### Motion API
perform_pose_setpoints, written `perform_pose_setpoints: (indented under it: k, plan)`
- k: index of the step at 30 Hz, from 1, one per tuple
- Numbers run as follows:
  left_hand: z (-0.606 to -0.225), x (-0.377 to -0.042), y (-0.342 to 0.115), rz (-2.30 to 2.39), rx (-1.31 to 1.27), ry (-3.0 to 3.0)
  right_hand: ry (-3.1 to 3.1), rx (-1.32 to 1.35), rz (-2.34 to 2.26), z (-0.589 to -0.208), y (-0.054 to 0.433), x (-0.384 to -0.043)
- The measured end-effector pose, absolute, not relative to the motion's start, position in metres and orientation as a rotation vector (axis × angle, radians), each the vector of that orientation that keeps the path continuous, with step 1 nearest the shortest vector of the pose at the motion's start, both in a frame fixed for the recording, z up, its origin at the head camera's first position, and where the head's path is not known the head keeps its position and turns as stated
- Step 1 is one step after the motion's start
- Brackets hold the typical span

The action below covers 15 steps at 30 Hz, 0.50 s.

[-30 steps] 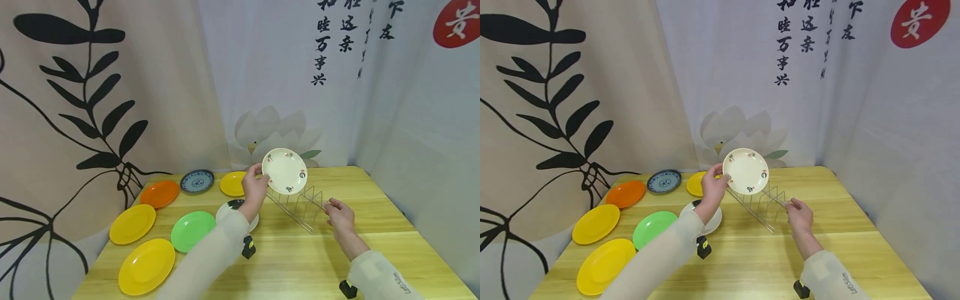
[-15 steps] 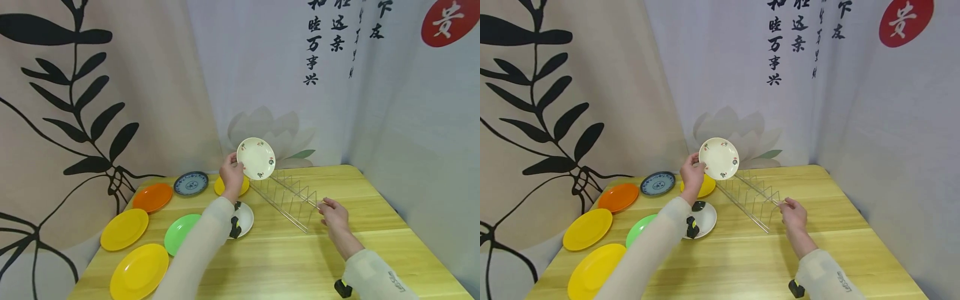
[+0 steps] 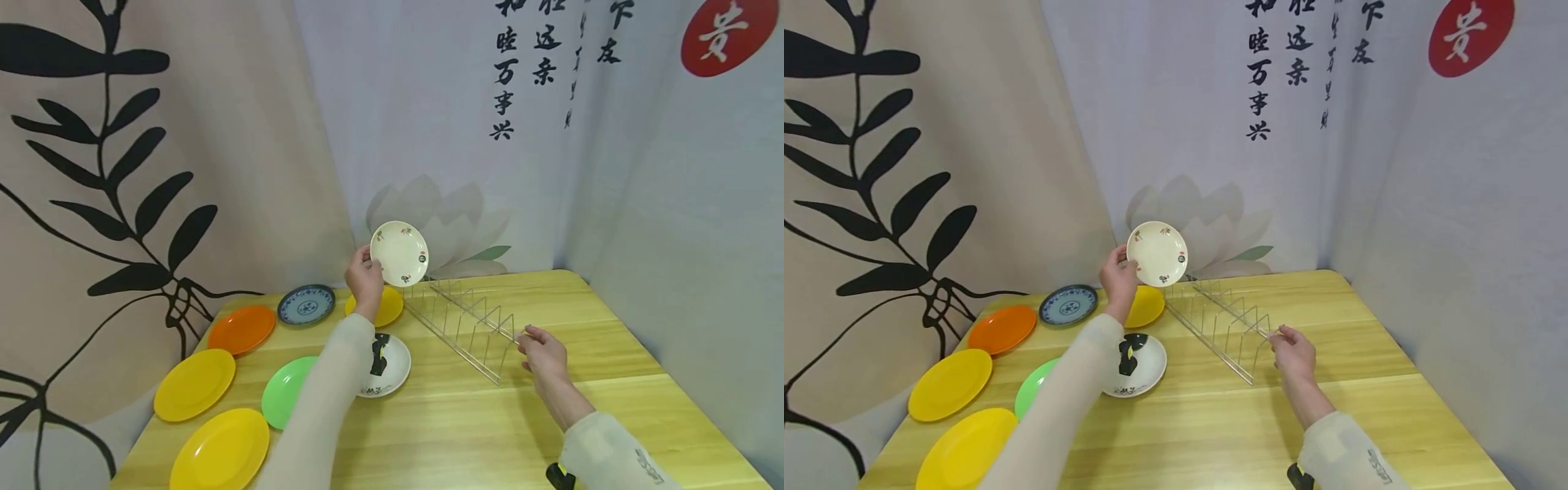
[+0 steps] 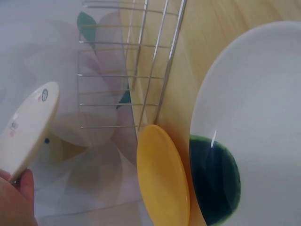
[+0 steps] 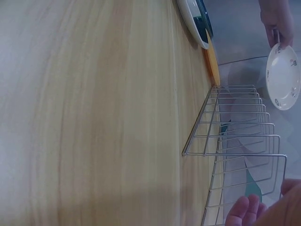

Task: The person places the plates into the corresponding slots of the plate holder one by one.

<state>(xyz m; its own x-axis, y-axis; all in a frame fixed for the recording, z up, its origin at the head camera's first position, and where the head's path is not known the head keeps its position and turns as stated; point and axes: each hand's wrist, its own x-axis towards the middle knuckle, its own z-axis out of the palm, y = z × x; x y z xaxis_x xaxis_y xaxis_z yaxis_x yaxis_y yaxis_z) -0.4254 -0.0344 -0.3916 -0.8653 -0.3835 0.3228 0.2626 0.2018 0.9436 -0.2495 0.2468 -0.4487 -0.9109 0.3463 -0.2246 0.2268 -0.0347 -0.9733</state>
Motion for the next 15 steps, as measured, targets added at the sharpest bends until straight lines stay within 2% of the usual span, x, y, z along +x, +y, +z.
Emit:
perform_pose_setpoints:
  k: [15]
  plan:
    - [-0.405,-0.453,-0.031,-1.550,0.103,-1.988,-2.131,-0.618,2.103,-0.450,0.249,-0.247]
